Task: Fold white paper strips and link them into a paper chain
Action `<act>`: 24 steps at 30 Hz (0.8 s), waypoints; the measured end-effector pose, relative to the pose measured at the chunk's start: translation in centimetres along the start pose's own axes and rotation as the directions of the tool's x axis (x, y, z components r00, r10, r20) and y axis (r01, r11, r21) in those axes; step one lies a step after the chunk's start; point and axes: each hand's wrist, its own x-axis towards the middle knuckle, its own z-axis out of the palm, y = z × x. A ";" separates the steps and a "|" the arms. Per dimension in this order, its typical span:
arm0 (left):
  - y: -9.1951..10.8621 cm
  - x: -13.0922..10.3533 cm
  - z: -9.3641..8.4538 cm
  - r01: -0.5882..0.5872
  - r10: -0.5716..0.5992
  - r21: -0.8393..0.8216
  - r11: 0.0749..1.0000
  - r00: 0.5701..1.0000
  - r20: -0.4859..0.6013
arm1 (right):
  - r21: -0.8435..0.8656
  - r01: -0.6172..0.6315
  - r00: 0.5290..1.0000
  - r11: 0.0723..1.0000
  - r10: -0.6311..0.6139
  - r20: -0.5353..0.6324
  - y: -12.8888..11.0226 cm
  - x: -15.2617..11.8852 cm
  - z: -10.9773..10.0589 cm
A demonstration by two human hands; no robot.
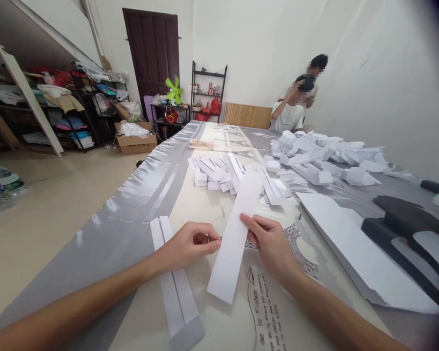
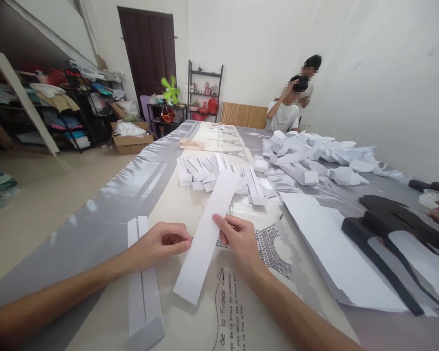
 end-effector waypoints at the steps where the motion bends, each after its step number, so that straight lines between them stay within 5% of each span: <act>1: 0.0 0.0 0.0 0.002 -0.002 0.002 1.000 1.000 0.006 | 0.009 0.003 1.000 1.000 -0.002 -0.015 -0.1 0.1 -0.1; 12: 0.3 0.0 -0.2 0.034 -0.035 0.022 0.999 0.999 0.015 | 0.074 0.000 0.984 0.997 0.013 -0.175 0.4 1.7 -2.4; 24: -0.4 -0.1 -1.0 0.048 -0.055 0.070 0.996 0.994 0.099 | 0.184 0.010 0.978 0.983 0.029 -0.206 0.3 2.4 -3.0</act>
